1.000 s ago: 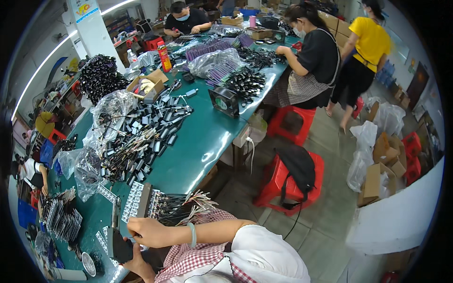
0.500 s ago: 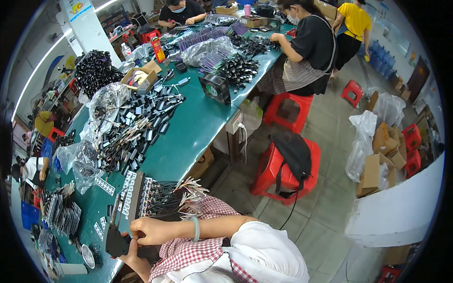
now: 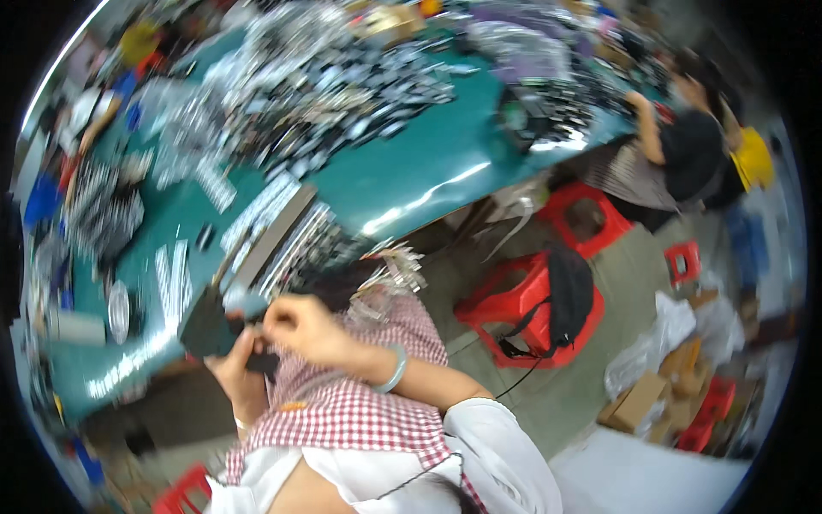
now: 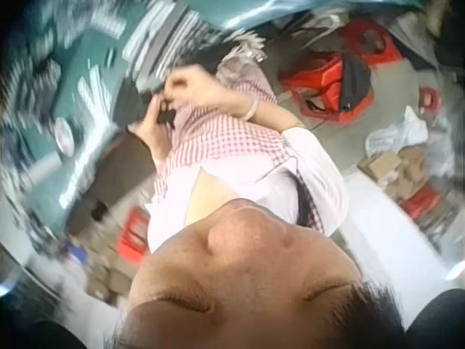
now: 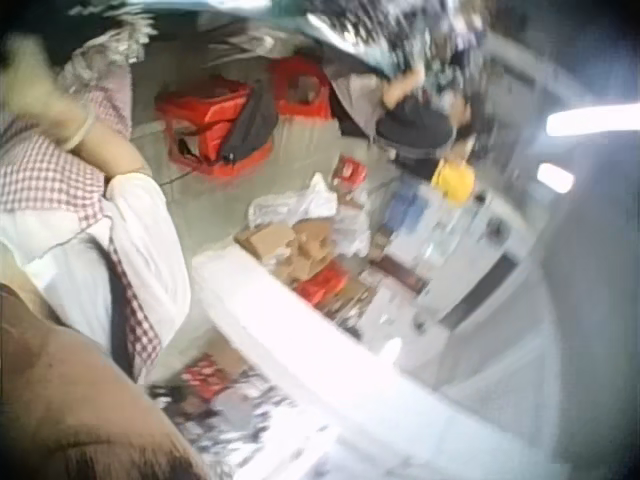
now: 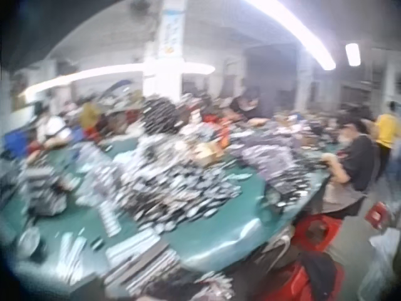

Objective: Connecting wiring harnesses to LED circuit board strips using a heat gun.

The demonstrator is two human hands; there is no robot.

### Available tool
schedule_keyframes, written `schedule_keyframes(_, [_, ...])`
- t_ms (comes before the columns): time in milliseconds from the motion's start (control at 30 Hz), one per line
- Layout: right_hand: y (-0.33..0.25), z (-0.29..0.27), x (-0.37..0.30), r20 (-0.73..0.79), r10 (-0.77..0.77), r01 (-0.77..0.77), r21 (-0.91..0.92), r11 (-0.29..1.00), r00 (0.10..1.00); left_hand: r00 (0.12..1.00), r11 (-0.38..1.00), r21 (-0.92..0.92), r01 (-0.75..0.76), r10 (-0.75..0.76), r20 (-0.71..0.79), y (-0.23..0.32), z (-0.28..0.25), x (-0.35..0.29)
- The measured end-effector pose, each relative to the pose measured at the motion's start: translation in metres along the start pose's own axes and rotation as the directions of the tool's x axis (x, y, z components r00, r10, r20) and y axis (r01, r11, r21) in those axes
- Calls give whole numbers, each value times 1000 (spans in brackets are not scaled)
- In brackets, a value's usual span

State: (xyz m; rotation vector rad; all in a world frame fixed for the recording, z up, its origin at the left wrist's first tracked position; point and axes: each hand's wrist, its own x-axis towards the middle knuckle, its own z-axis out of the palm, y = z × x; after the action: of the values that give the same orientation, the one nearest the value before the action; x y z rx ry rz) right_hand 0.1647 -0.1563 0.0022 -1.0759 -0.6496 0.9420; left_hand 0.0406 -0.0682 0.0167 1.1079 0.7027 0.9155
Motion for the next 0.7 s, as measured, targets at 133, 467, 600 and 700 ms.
schedule_keyframes(133, [-8, -22, 12, -197, -61, 27, -168, 985, 978, 988, 987, -57, -153, 154, 8, 6, -16, 1])
schedule_keyframes(467, [13, -9, 42, -238, -253, 70, -585, 808, 938, 995, 983, 156, -98, 97, 17, 2, -69, -12])
schedule_keyframes(600, [16, 1, 51, -197, -368, 92, -766, 636, 909, 1000, 968, 252, 9, -14, 17, 4, -85, -15])
schedule_keyframes(700, [28, -3, 56, -172, -431, 126, -805, 580, 886, 998, 951, 309, 18, 1, -58, 13, -76, -14])
